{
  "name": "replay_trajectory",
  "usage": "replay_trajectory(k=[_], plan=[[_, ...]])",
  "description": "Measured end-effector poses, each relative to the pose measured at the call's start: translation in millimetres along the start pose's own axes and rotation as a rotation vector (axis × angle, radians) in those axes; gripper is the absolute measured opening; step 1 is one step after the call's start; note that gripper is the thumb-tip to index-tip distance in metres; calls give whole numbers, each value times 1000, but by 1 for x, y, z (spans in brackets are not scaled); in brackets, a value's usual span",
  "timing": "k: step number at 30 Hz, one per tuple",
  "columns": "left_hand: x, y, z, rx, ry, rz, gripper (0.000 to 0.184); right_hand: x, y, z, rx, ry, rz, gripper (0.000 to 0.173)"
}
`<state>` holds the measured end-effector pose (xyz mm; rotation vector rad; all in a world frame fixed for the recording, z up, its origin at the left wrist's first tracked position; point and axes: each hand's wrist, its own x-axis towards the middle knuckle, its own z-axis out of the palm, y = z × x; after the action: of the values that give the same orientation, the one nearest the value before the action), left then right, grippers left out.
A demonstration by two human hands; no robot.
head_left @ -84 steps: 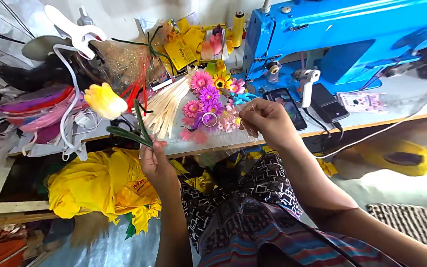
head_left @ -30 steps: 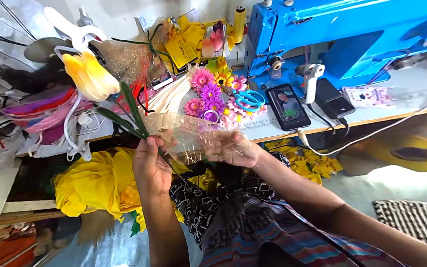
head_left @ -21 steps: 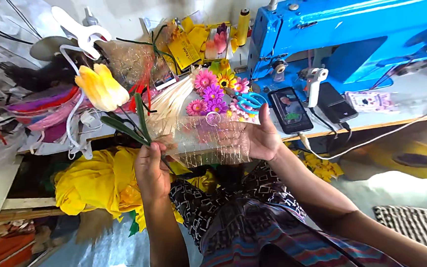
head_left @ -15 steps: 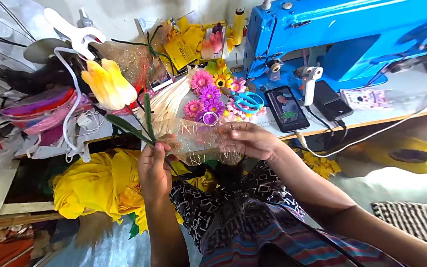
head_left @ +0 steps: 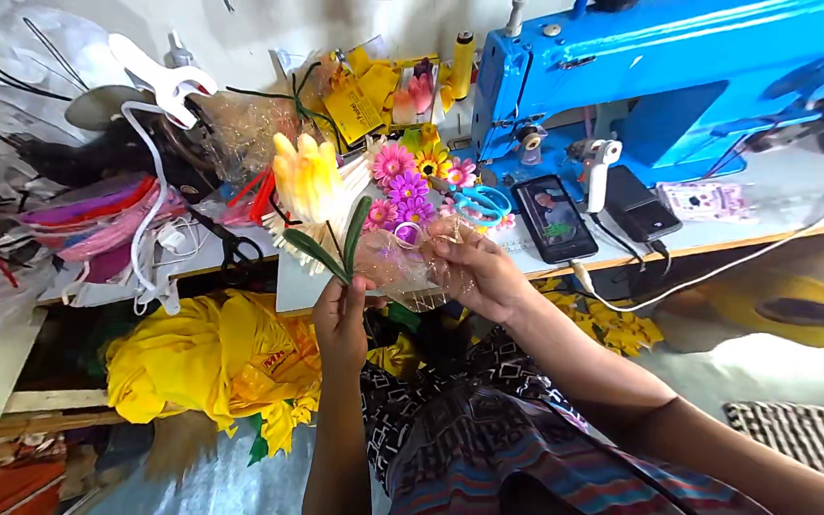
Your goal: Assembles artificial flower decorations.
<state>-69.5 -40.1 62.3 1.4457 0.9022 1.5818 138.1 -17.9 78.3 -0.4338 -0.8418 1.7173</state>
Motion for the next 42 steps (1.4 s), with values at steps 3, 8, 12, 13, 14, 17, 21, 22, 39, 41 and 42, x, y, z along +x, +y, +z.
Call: replay_trajectory(k=[3, 8, 12, 13, 14, 17, 21, 22, 39, 41, 42], plan=[[1, -2, 5, -41, -11, 31, 15, -1, 1, 0, 0, -20, 151, 24], [2, -4, 12, -87, -11, 57, 16, 2, -1, 3, -16, 69, 284, 14], [3, 5, 11, -114, 125, -92, 20, 7, -12, -2, -194, 154, -64, 14], [3, 8, 10, -135, 160, -138, 23, 9, -16, -4, -234, 139, -142, 16], [3, 9, 11, -148, 205, -181, 25, 9, -20, -5, -256, 113, -192, 17], [6, 8, 22, -177, 333, -279, 27, 9, -22, -5, -272, 60, -216, 18], [11, 6, 27, -253, 298, -281, 23, 10, -17, 0, -196, 87, -169, 17], [11, 5, 24, -244, 251, -250, 16, 9, -18, 1, -158, 102, -144, 14], [33, 31, 18, -54, 259, -394, 38, 2, -34, -18, -322, 153, -75, 34], [36, 24, 15, 4, 275, -484, 37, 7, -30, -21, -353, 242, -40, 36], [37, 21, 13, -7, 278, -494, 36, 9, -29, -22, -353, 249, -21, 35]])
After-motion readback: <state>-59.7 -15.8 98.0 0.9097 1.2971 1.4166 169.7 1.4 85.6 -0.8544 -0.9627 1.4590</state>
